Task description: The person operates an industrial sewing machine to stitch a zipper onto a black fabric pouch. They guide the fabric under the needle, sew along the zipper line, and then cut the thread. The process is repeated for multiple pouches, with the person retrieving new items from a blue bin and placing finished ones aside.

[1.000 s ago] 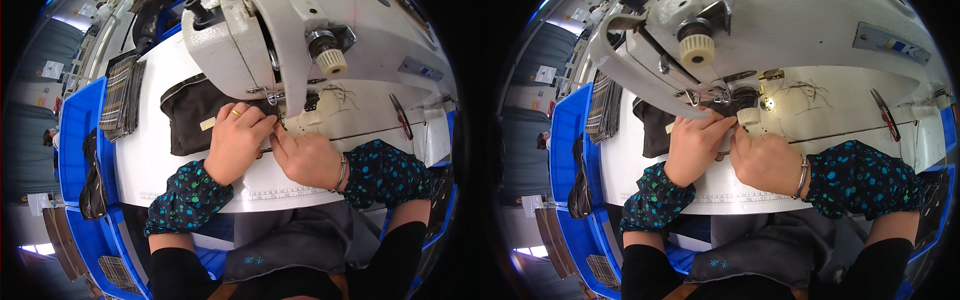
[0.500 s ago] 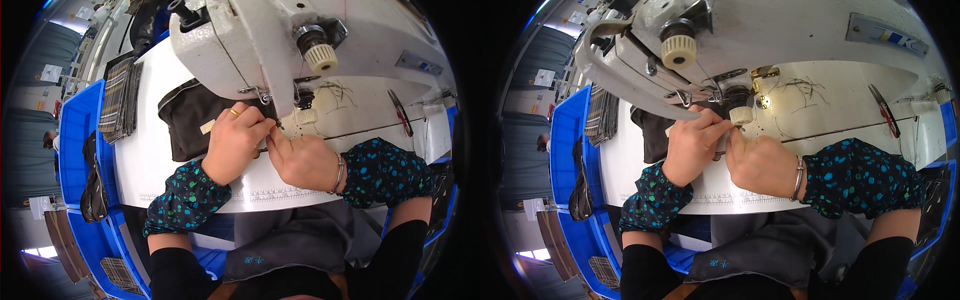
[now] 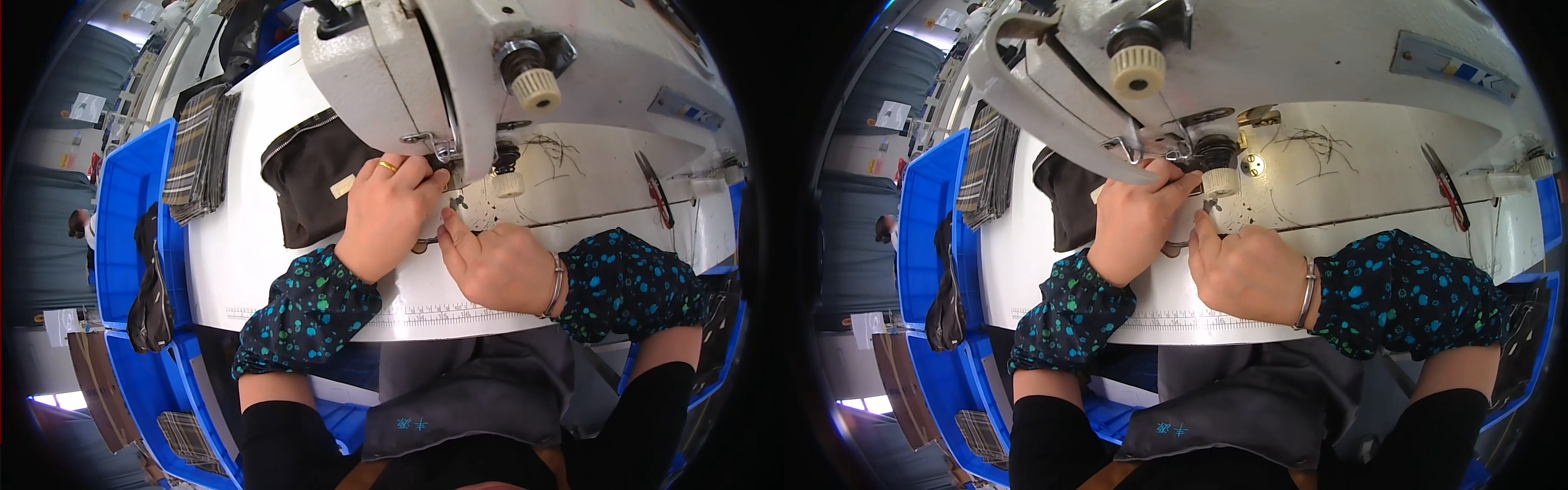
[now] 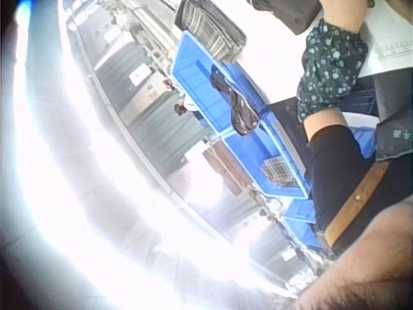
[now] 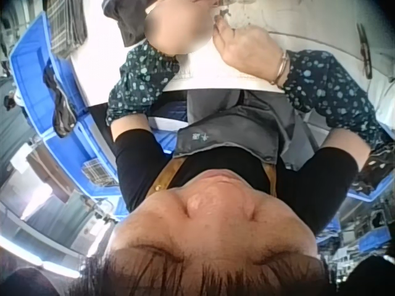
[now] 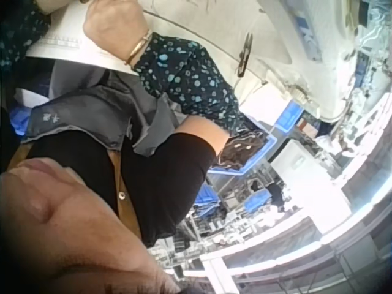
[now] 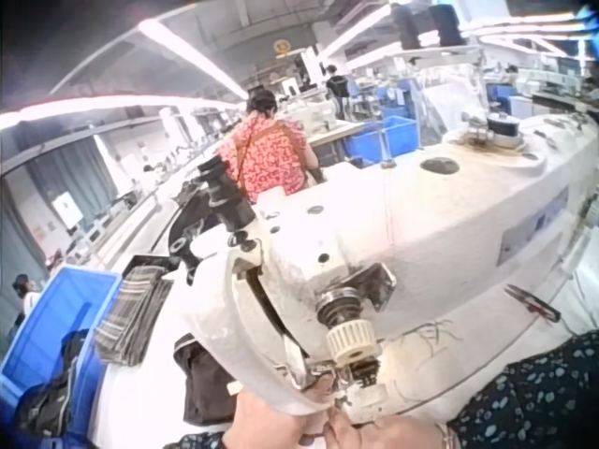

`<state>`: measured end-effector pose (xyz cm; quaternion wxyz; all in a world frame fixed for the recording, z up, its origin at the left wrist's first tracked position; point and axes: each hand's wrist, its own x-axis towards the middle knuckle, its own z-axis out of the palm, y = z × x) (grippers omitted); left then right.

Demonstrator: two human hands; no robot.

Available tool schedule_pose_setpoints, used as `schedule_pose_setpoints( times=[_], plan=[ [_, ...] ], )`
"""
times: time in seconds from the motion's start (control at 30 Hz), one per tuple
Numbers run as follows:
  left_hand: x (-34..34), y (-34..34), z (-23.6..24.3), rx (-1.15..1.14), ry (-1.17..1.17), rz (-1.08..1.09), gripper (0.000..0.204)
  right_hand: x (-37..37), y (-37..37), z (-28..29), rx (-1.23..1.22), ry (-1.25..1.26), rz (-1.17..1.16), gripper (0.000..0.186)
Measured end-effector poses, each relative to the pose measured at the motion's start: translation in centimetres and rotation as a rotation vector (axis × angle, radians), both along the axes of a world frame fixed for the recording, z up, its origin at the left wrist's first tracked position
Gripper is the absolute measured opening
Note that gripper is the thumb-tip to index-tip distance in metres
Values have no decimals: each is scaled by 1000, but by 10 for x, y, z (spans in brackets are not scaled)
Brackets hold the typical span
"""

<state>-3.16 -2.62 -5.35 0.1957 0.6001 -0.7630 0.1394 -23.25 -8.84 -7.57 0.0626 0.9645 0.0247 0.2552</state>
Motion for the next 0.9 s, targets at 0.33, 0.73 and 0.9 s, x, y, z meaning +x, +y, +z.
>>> schedule_pose_setpoints(
  times=[0.33,0.73,0.9],
  plan=[
    [1,0,-1,18,20,37,35,-1,-2,1,39,1,20,34],
    [8,8,17,173,84,153,40,4,-7,-3,1,-18,30,22],
    [9,3,42,484,130,50,40,7,-9,1,57,-41,14,22]
  ],
)
